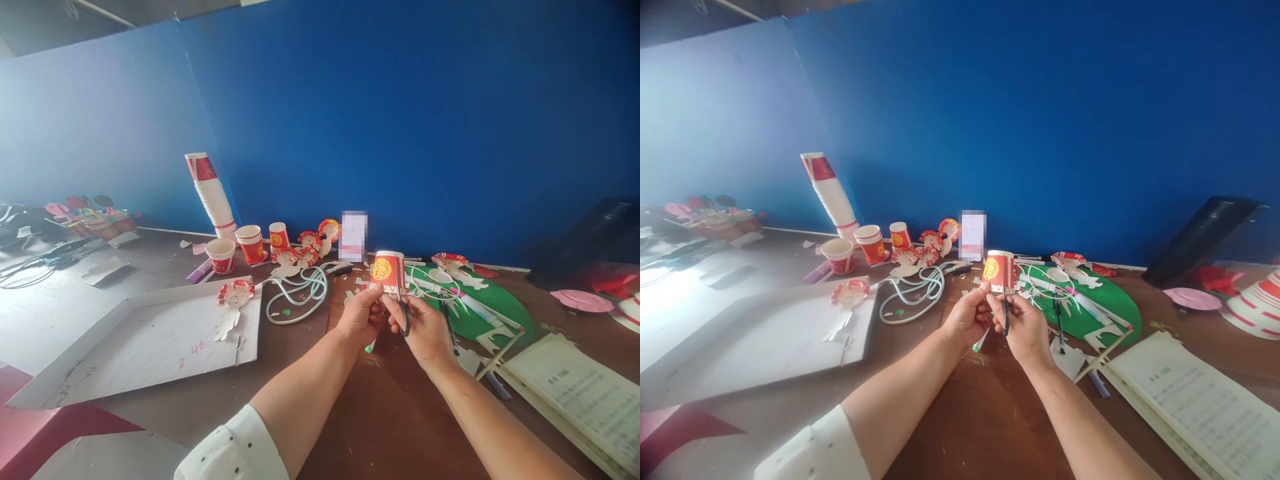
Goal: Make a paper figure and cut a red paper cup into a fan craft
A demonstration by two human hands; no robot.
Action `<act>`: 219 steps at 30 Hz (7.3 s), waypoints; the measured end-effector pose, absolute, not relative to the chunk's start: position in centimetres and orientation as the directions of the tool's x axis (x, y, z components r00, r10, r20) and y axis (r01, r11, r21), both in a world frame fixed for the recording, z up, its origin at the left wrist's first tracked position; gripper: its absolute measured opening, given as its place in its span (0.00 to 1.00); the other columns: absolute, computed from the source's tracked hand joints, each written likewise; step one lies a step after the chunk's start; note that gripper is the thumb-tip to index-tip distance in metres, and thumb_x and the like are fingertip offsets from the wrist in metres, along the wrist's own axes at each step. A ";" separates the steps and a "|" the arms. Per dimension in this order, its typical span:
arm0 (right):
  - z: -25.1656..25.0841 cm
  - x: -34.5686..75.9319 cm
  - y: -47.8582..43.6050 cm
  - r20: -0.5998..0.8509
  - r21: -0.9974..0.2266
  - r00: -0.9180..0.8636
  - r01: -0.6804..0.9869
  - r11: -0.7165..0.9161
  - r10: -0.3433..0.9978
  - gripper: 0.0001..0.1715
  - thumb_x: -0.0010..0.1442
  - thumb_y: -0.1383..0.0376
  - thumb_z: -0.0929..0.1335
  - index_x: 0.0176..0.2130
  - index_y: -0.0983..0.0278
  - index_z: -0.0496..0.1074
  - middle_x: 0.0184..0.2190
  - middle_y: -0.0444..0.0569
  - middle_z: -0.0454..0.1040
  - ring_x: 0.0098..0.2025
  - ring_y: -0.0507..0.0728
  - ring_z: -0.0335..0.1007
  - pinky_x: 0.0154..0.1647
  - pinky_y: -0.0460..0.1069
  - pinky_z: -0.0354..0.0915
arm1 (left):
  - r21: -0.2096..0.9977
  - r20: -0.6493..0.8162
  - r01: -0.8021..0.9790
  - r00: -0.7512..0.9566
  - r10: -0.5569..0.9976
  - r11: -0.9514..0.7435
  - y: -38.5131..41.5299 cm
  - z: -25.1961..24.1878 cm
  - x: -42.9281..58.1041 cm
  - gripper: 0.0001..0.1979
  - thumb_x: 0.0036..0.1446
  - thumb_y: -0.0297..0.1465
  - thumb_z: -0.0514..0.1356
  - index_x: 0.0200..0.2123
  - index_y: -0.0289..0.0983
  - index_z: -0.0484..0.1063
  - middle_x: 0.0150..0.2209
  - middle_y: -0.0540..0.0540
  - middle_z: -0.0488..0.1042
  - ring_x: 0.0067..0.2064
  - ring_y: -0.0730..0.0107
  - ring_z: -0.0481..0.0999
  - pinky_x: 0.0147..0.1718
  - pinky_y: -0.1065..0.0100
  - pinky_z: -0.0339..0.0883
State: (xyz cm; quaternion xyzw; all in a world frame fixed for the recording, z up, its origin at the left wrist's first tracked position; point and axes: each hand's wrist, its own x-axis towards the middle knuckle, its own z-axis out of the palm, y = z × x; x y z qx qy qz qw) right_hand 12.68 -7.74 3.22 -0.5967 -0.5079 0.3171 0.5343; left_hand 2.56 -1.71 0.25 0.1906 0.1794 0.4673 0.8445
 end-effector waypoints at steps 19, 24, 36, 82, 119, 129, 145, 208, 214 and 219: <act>3.8 13.0 -7.8 0.162 -0.958 0.306 0.276 0.075 0.938 0.24 0.49 0.46 0.71 0.22 0.63 0.68 0.16 0.43 0.67 0.16 0.49 0.61 0.15 0.44 0.56 | 0.484 -0.138 -0.714 0.509 0.849 0.506 -2.0 1.1 2.1 0.16 0.44 0.30 0.70 0.27 0.32 0.65 0.23 0.54 0.62 0.19 0.88 0.53 0.13 0.83 0.44; 4.0 12.6 -7.8 0.139 -0.967 0.289 0.246 0.067 0.947 0.23 0.49 0.47 0.71 0.23 0.63 0.69 0.17 0.44 0.69 0.18 0.51 0.63 0.18 0.45 0.58 | 0.529 -0.166 -0.695 0.478 0.863 0.487 -1.7 1.0 2.1 0.16 0.45 0.32 0.70 0.25 0.33 0.63 0.21 0.55 0.60 0.18 0.88 0.53 0.13 0.81 0.45; 1.2 12.9 -7.1 0.208 -0.916 0.099 0.369 0.158 0.973 0.21 0.52 0.50 0.70 0.39 0.62 0.73 0.32 0.48 0.78 0.30 0.56 0.72 0.35 0.49 0.67 | 0.557 -0.117 -0.716 0.435 0.893 0.422 -0.8 0.6 1.6 0.17 0.45 0.38 0.68 0.22 0.33 0.64 0.16 0.58 0.49 0.16 0.85 0.47 0.14 0.78 0.44; 2.1 12.8 -7.6 0.235 -0.865 0.156 0.483 0.134 0.959 0.20 0.54 0.47 0.69 0.34 0.61 0.72 0.17 0.42 0.72 0.21 0.54 0.67 0.23 0.47 0.61 | 0.601 -0.128 -0.655 0.487 0.864 0.458 -1.7 0.6 2.4 0.19 0.44 0.41 0.68 0.21 0.34 0.64 0.13 0.58 0.52 0.15 0.83 0.48 0.13 0.76 0.50; 2.8 13.1 -7.4 0.223 -0.912 0.308 0.402 0.086 0.925 0.23 0.49 0.47 0.72 0.31 0.62 0.67 0.16 0.42 0.72 0.17 0.52 0.68 0.20 0.46 0.63 | 0.550 -0.125 -0.686 0.496 0.859 0.476 -2.2 0.2 3.2 0.18 0.42 0.34 0.70 0.23 0.34 0.61 0.18 0.57 0.55 0.18 0.86 0.49 0.13 0.81 0.39; 2.9 13.0 -7.6 0.159 -0.955 0.302 0.290 0.068 0.940 0.23 0.48 0.48 0.73 0.33 0.63 0.68 0.16 0.41 0.71 0.17 0.51 0.66 0.18 0.44 0.61 | 0.317 -0.158 -0.752 0.559 0.814 0.578 -2.1 1.2 2.4 0.14 0.47 0.29 0.68 0.27 0.33 0.63 0.22 0.56 0.59 0.17 0.89 0.52 0.11 0.84 0.41; 1.7 12.9 -7.3 0.181 -0.914 0.181 0.393 0.097 0.967 0.20 0.51 0.53 0.72 0.37 0.62 0.66 0.24 0.45 0.76 0.27 0.58 0.73 0.28 0.50 0.66 | 0.379 -0.190 -0.769 0.480 0.856 0.515 -1.6 2.1 1.7 0.09 0.52 0.26 0.63 0.27 0.32 0.64 0.22 0.54 0.60 0.16 0.88 0.49 0.12 0.82 0.43; 2.9 12.5 -7.9 0.282 -0.840 0.247 0.531 0.114 0.927 0.19 0.53 0.49 0.69 0.34 0.61 0.67 0.19 0.44 0.75 0.21 0.56 0.72 0.24 0.48 0.63 | 0.603 -0.152 -0.631 0.509 0.847 0.488 -2.5 1.1 2.8 0.18 0.43 0.44 0.67 0.24 0.35 0.67 0.13 0.57 0.54 0.14 0.79 0.52 0.13 0.73 0.52; 2.7 12.6 -8.1 0.284 -0.838 0.239 0.533 0.120 0.928 0.18 0.53 0.50 0.70 0.33 0.61 0.66 0.19 0.43 0.75 0.20 0.55 0.71 0.22 0.47 0.63 | 0.592 -0.133 -0.651 0.502 0.855 0.475 -2.4 0.8 2.8 0.18 0.43 0.43 0.67 0.24 0.35 0.67 0.12 0.58 0.53 0.14 0.81 0.50 0.13 0.75 0.50; 2.7 12.5 -7.9 0.292 -0.833 0.221 0.537 0.134 0.931 0.17 0.54 0.51 0.70 0.32 0.61 0.66 0.20 0.43 0.75 0.20 0.55 0.72 0.23 0.47 0.64 | 0.595 -0.134 -0.647 0.505 0.852 0.477 -2.4 0.8 2.9 0.18 0.43 0.43 0.67 0.24 0.35 0.67 0.12 0.58 0.53 0.14 0.80 0.50 0.13 0.74 0.50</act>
